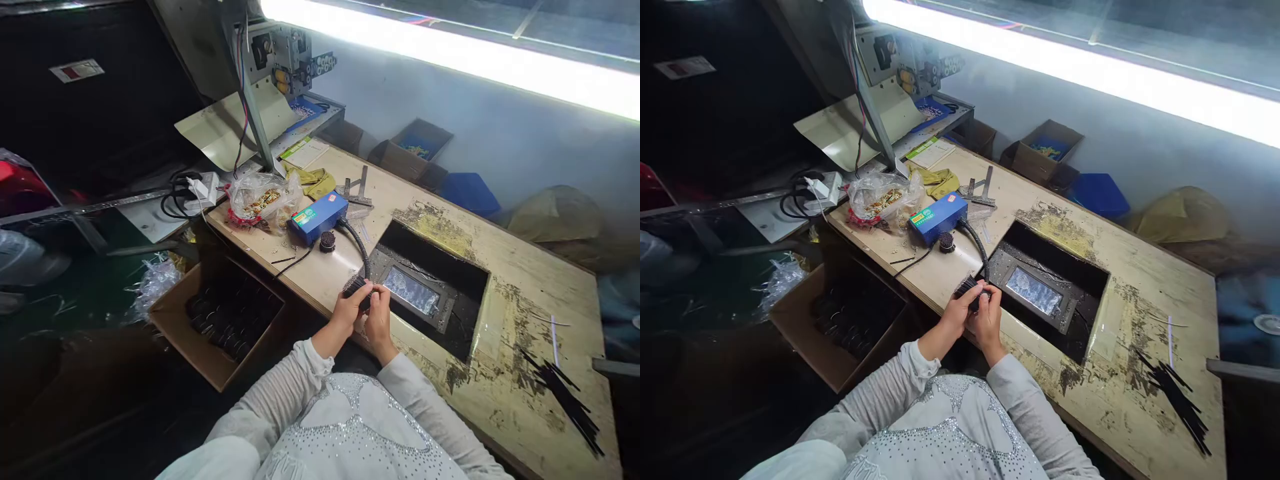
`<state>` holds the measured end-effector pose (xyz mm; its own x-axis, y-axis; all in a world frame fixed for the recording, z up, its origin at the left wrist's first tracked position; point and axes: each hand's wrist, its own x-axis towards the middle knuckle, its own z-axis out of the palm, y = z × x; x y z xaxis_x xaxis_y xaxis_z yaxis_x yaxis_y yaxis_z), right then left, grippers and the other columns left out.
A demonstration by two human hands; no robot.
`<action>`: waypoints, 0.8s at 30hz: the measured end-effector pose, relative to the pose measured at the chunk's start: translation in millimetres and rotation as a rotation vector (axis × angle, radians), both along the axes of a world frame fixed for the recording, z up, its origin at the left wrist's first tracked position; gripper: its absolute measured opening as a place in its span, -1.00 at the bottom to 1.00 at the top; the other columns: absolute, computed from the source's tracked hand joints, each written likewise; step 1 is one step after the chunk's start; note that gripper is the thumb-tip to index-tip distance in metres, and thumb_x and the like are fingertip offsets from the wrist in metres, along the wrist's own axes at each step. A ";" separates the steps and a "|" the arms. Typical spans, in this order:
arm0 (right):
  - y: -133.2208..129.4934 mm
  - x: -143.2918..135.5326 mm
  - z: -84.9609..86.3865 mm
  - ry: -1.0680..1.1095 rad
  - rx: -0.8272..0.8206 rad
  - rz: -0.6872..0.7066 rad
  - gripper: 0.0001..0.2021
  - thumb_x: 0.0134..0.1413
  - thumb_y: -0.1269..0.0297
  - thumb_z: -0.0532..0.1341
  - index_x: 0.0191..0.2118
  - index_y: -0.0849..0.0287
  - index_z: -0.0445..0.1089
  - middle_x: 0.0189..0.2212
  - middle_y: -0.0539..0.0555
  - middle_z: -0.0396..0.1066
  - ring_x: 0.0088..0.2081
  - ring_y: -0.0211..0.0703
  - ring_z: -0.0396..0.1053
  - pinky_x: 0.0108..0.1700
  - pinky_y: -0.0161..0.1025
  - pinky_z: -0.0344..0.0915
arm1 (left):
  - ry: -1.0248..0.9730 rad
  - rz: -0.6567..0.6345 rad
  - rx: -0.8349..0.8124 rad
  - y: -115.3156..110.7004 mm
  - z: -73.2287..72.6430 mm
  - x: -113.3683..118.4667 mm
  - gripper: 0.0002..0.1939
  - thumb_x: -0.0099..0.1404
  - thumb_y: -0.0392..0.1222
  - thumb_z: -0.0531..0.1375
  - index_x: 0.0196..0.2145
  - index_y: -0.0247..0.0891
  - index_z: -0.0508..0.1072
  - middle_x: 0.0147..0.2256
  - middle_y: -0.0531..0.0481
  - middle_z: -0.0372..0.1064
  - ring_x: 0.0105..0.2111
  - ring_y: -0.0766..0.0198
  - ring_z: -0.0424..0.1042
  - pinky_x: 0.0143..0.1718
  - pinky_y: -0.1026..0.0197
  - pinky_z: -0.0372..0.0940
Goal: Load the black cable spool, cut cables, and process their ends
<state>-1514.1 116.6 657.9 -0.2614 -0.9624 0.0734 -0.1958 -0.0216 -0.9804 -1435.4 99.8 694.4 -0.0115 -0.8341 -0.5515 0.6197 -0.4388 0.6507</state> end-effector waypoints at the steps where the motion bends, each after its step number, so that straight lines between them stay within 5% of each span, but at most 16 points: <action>1: -0.5 0.8 -0.7 0.001 -0.011 -0.036 -0.61 0.23 -0.11 -0.03 -0.13 0.13 0.22 -0.18 0.10 0.36 -0.14 -0.10 0.34 -0.08 -0.12 0.25 | 0.013 0.019 0.019 0.8 0.0 -5.0 -0.57 -0.14 -0.03 0.44 -0.31 -0.31 0.60 -0.38 -0.05 0.54 -0.31 0.21 0.51 -0.24 0.23 0.37; 6: -6.3 -2.7 -2.0 0.037 -0.032 -0.184 -0.67 0.21 -0.05 0.02 -0.26 0.14 0.24 -0.33 0.03 0.34 -0.27 -0.17 0.30 -0.16 -0.19 0.24 | 0.070 0.081 -0.011 0.4 -8.6 -29.0 -0.57 -0.14 0.00 0.45 -0.35 -0.33 0.58 -0.35 -0.09 0.54 -0.27 0.18 0.50 -0.15 0.17 0.35; 9: -10.5 -19.3 0.1 0.093 -0.029 -0.183 -0.68 0.18 -0.04 0.07 -0.31 0.15 0.26 -0.40 -0.01 0.31 -0.35 -0.20 0.27 -0.22 -0.22 0.23 | -0.001 -0.017 -0.062 -0.4 -17.8 -29.8 -0.49 -0.09 0.07 0.42 -0.24 -0.33 0.56 -0.26 -0.14 0.52 -0.24 0.16 0.49 -0.12 0.13 0.34; 11: -13.9 -41.5 1.1 0.193 -0.031 -0.171 -0.67 0.17 -0.04 0.07 -0.31 0.16 0.29 -0.42 -0.01 0.32 -0.37 -0.20 0.26 -0.25 -0.23 0.22 | -0.222 -0.052 -0.155 -1.1 -25.5 -15.6 -0.40 -0.08 0.06 0.43 -0.10 -0.26 0.51 -0.13 -0.16 0.47 -0.19 0.14 0.46 -0.12 0.12 0.33; 14: -21.4 -88.3 -0.3 0.436 0.021 -0.147 -0.64 0.15 -0.05 0.07 -0.29 0.17 0.34 -0.48 -0.01 0.33 -0.43 -0.19 0.24 -0.30 -0.24 0.19 | -0.804 -0.020 -0.444 -6.3 -40.9 24.2 -0.28 -0.08 -0.03 0.44 0.05 -0.18 0.40 0.06 -0.21 0.34 -0.02 0.05 0.37 0.02 0.03 0.27; 18: -37.2 -151.4 -11.6 0.771 0.154 -0.034 -0.61 0.17 -0.06 0.02 -0.23 0.16 0.37 -0.43 0.07 0.42 -0.42 -0.12 0.31 -0.28 -0.21 0.20 | -1.442 -0.102 -0.762 -19.1 -66.3 70.6 -0.46 0.10 0.01 0.32 0.01 -0.23 0.42 0.09 -0.27 0.32 0.13 -0.11 0.22 0.18 -0.17 0.08; 24: -66.3 -201.4 -39.5 1.127 0.302 0.135 -0.62 0.27 0.03 -0.06 -0.15 0.18 0.36 -0.26 0.18 0.48 -0.23 -0.04 0.39 -0.23 -0.22 0.19 | -1.701 -0.194 -0.849 -23.3 -81.6 75.7 -0.56 0.20 0.04 0.23 -0.02 -0.20 0.42 0.04 -0.21 0.38 0.14 -0.10 0.24 0.13 -0.12 0.10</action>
<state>-1715.5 50.3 618.4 -0.0889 -0.9953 -0.0378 -0.9700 0.0951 -0.2236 -1359.7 76.5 612.8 -0.0889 -0.9054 0.4151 -0.8242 0.3008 0.4798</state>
